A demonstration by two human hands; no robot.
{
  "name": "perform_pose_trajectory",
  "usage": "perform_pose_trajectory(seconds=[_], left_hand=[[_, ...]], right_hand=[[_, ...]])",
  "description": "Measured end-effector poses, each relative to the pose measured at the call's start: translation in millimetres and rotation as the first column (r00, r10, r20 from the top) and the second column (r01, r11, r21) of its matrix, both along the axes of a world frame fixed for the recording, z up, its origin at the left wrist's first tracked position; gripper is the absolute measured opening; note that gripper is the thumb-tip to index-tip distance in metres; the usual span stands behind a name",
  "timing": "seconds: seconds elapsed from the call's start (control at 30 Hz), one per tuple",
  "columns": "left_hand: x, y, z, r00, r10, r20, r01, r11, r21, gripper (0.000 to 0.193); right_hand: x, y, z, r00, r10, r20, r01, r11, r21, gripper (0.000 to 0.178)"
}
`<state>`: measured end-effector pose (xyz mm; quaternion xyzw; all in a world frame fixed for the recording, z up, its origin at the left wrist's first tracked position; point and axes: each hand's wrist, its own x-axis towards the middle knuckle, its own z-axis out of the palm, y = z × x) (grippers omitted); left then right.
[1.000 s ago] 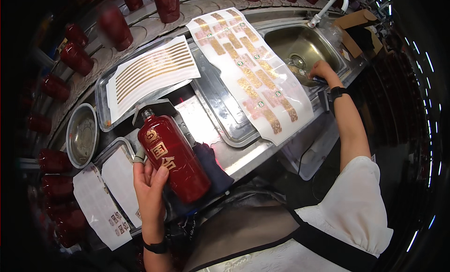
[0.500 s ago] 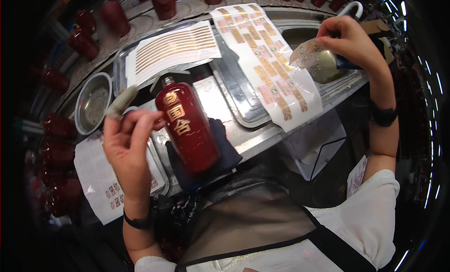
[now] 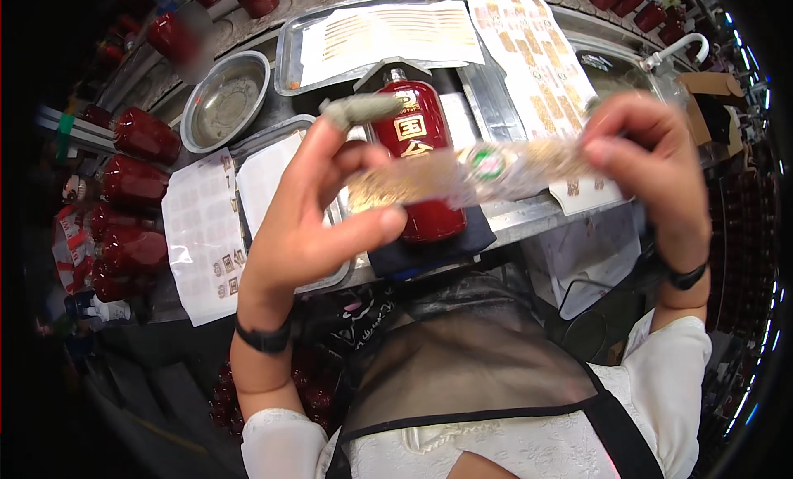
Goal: Applying decorative and informational labels to large red ceramic or glass bottles on a manufacturing line.
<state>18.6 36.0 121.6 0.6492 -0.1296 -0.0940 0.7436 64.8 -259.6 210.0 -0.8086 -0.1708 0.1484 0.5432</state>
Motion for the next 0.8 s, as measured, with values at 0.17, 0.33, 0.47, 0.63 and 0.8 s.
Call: perform_pose_trajectory(seconds=[0.17, 0.33, 0.47, 0.63, 0.8], left_hand=[[-33, 18, -24, 0.966, 0.079, -0.246, -0.068, 0.996, 0.054, 0.061], [-26, 3, -59, 0.933, 0.302, -0.194, -0.298, 0.953, 0.052, 0.051], [-26, 3, -70, 0.942, 0.289, -0.171, -0.262, 0.951, 0.167, 0.051], [-19, -1, -78, 0.942, 0.275, -0.19, -0.249, 0.957, 0.149, 0.05], [-16, -3, -85, 0.94, 0.286, -0.186, -0.262, 0.954, 0.146, 0.049]], right_hand=[[-21, 8, -64, 0.907, -0.003, -0.421, 0.041, 0.996, 0.082, 0.01], [0, 11, -116, 0.982, -0.063, -0.18, 0.072, 0.996, 0.046, 0.012], [5, 10, -133, 0.989, -0.025, -0.148, 0.03, 0.999, 0.032, 0.013], [7, 14, -144, 0.99, -0.011, -0.141, 0.015, 0.999, 0.03, 0.013], [11, 20, -148, 0.987, -0.006, -0.158, 0.016, 0.998, 0.06, 0.013]])
